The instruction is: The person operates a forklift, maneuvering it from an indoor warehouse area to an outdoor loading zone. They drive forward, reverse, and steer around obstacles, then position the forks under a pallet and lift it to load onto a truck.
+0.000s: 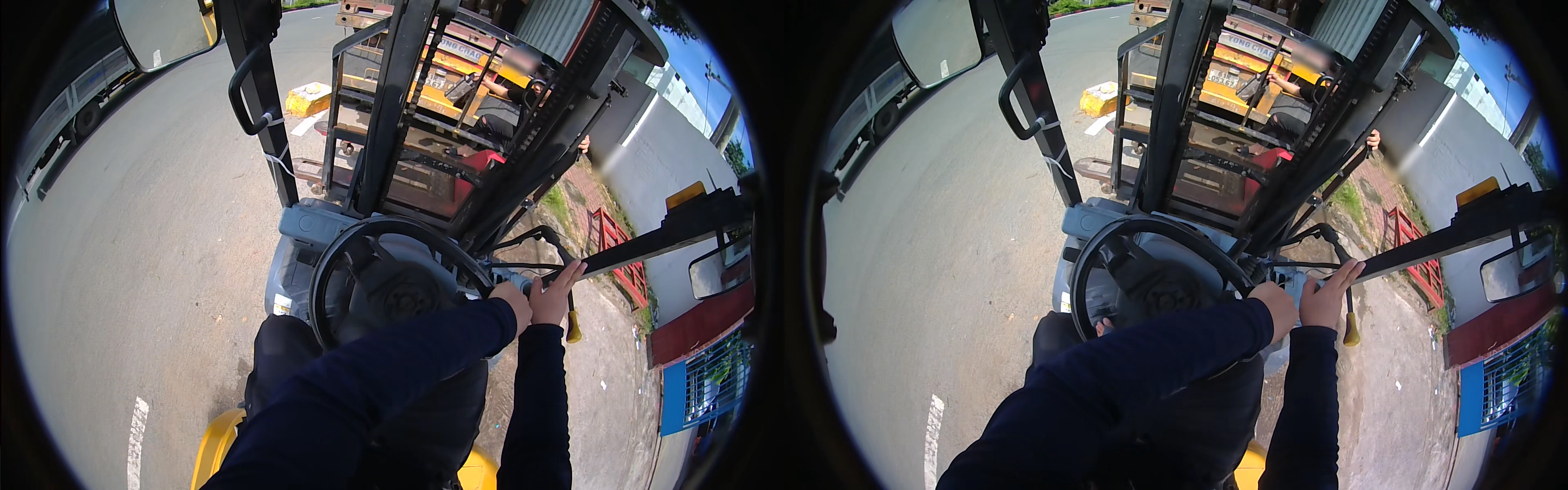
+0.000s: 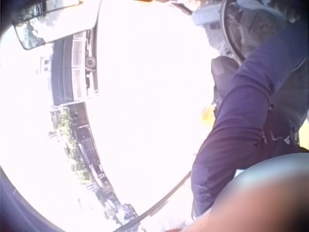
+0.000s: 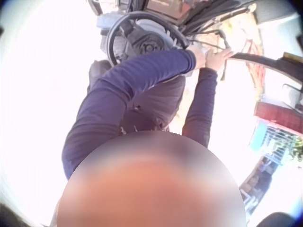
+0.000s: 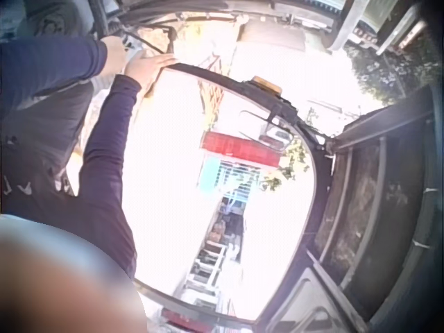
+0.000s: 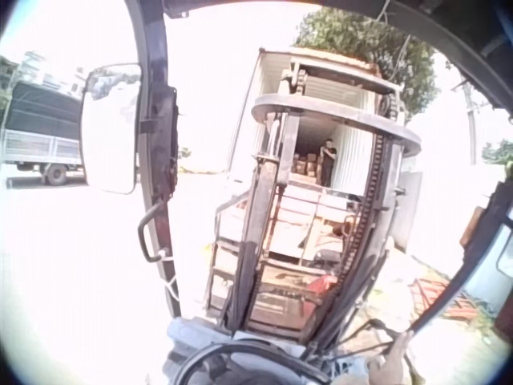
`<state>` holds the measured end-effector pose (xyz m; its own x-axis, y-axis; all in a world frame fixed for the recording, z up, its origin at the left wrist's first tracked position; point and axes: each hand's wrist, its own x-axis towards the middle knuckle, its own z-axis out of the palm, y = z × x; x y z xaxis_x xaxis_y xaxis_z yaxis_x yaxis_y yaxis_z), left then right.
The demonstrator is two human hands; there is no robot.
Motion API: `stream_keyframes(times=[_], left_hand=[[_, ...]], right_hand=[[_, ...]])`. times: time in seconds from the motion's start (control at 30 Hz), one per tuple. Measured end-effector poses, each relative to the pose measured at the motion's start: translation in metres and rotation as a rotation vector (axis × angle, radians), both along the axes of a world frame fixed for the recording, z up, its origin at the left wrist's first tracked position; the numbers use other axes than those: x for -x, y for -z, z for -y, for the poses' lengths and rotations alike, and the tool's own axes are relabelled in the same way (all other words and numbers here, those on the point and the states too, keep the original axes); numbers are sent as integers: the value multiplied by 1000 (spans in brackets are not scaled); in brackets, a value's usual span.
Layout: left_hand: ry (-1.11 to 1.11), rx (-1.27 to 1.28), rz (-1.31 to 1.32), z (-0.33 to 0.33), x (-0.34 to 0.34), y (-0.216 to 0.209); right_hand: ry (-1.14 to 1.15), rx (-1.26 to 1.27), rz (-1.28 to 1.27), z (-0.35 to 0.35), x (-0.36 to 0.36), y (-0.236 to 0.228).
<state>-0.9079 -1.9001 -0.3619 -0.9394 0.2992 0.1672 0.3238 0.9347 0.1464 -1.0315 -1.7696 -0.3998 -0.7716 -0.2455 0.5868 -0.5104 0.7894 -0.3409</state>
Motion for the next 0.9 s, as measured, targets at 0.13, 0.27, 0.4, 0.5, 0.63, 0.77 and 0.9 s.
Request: stream_keyframes(times=[0.13,0.27,0.4,0.5,0.63,0.77,0.9], left_hand=[[13,-32,-39,-9,1,1],[13,10,-24,-12,-3,-7],[-18,8,-12,-13,1,-9],[-44,4,-16,-14,8,-5],[-68,-5,-13,-17,15,-4],[-95,-33,30,-22,15,-13],[-123,12,0,-34,27,-25]], right_hand=[[-14,38,-74,-6,3,5],[25,-8,-356,-10,-11,9],[57,421,-31,-34,-41,8],[121,476,88,-54,-46,7],[88,299,38,-70,-49,14],[149,293,57,-82,-76,30],[140,407,128,-101,-87,39]])
